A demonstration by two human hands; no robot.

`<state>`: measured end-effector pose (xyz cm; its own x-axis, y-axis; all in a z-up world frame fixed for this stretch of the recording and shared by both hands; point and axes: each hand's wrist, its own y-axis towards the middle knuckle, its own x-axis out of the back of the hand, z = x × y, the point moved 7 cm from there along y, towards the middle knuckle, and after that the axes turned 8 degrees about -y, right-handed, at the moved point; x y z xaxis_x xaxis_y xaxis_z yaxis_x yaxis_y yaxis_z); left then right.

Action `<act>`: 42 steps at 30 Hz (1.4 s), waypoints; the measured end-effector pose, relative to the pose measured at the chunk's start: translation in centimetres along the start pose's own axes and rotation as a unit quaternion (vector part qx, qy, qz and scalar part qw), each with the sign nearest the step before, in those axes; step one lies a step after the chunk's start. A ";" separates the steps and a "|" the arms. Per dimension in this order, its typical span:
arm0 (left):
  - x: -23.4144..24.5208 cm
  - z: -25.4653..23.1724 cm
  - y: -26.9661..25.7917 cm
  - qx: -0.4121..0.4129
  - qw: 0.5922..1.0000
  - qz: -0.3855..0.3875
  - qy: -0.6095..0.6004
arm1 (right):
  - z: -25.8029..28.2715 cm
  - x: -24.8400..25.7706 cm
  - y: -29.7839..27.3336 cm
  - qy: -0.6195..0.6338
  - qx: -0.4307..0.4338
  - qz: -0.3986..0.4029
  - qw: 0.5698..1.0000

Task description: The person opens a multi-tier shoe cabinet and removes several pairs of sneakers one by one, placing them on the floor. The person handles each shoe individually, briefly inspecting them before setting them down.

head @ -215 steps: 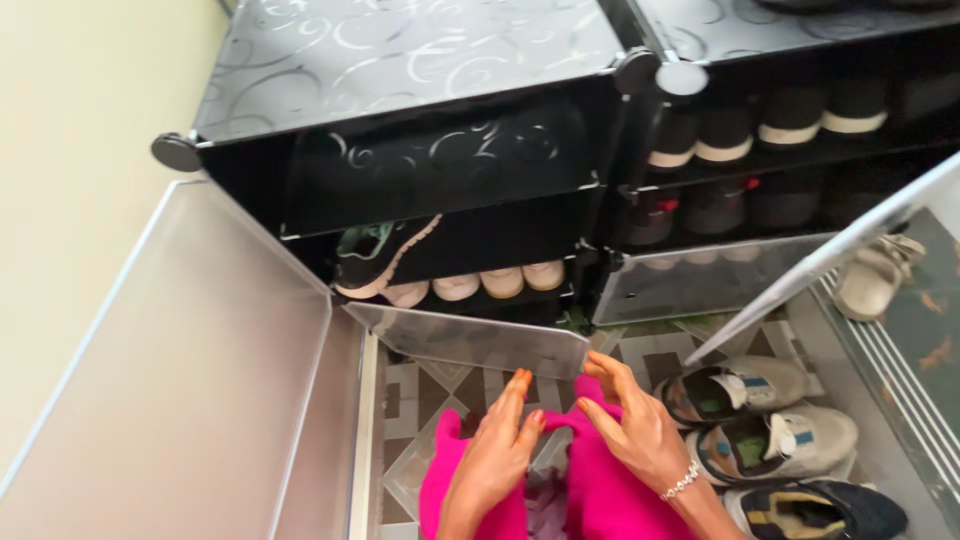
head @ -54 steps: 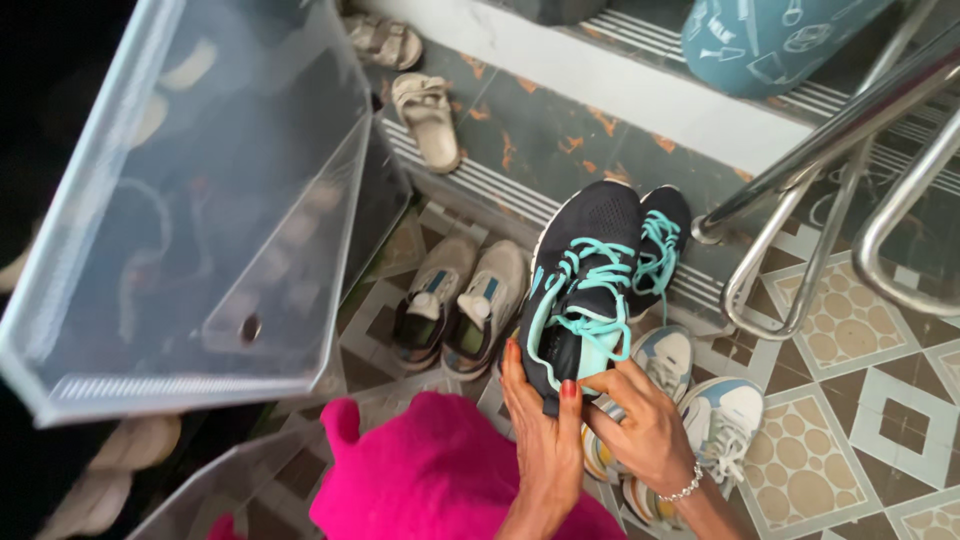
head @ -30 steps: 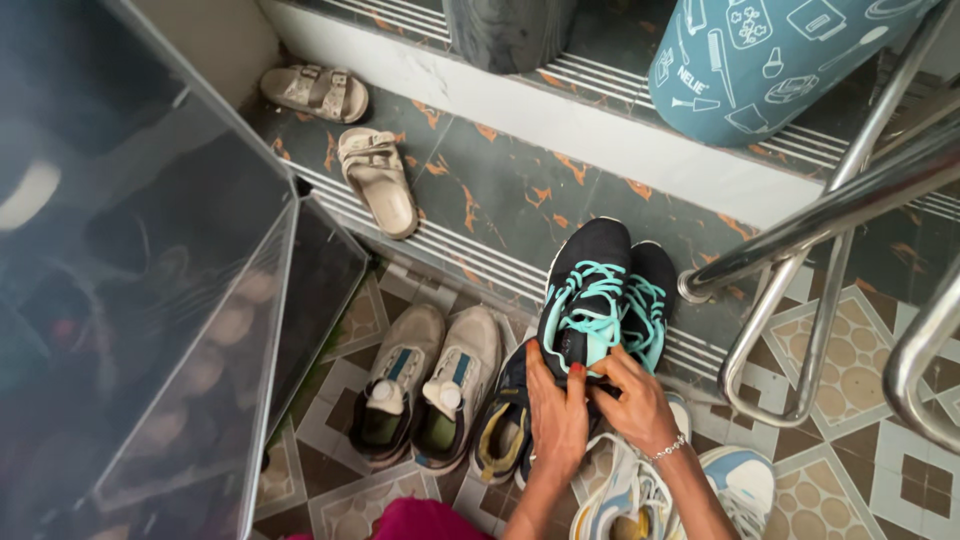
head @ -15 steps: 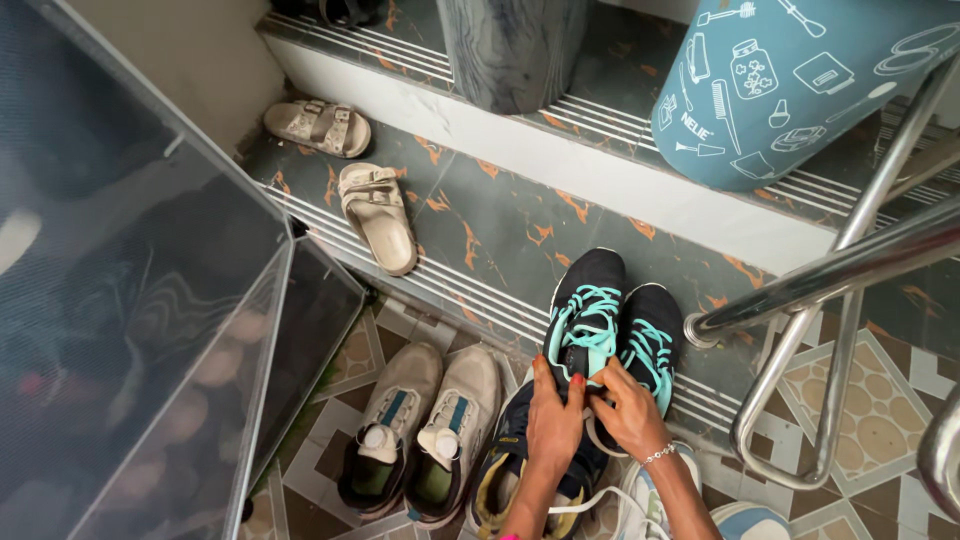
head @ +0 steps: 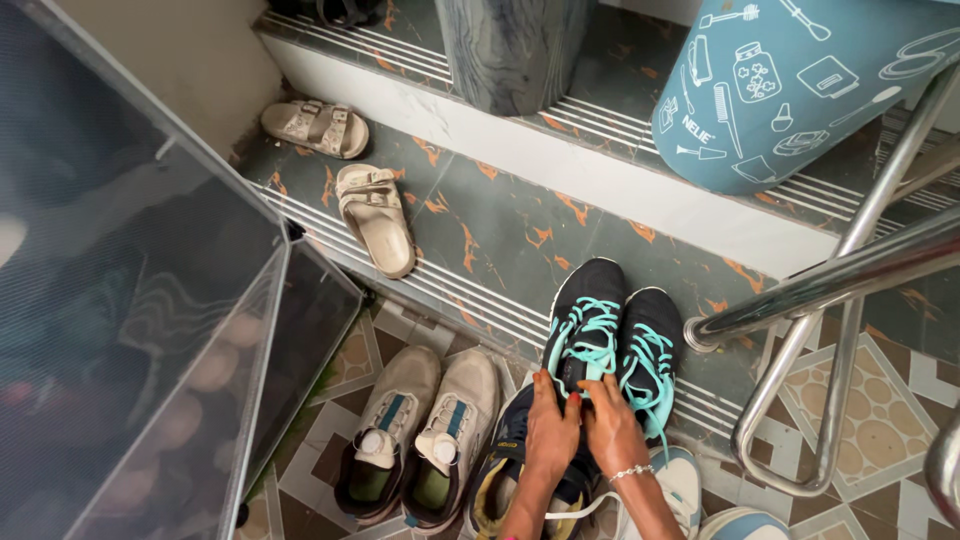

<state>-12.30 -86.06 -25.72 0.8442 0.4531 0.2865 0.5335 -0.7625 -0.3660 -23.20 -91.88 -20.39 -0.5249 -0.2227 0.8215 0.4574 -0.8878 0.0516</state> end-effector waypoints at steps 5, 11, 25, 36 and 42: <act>-0.1 0.6 -0.6 -0.010 1.000 0.010 0.010 | 0.2 -0.2 -0.7 -0.007 -0.013 -0.001 1.000; 1.9 -2.2 -3.9 0.006 1.000 0.003 -0.001 | 2.0 2.1 -2.3 0.000 0.046 -0.066 0.997; 14.8 -7.3 -19.2 -0.078 0.994 -0.073 0.029 | 14.7 5.4 -10.9 0.183 0.156 0.028 0.970; 27.9 -8.5 -35.9 -0.076 0.971 -0.225 -0.040 | 27.6 4.0 -18.9 0.205 0.270 0.166 0.926; 32.6 -7.4 -43.0 -0.091 0.939 -0.323 -0.067 | 34.5 3.0 -23.2 0.248 0.334 0.236 0.878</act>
<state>-8.15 -41.91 5.90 0.3522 0.8936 0.2782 0.9295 -0.3688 0.0079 -10.67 -58.03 0.48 -0.3351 -0.7976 0.5015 0.9405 -0.2511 0.2291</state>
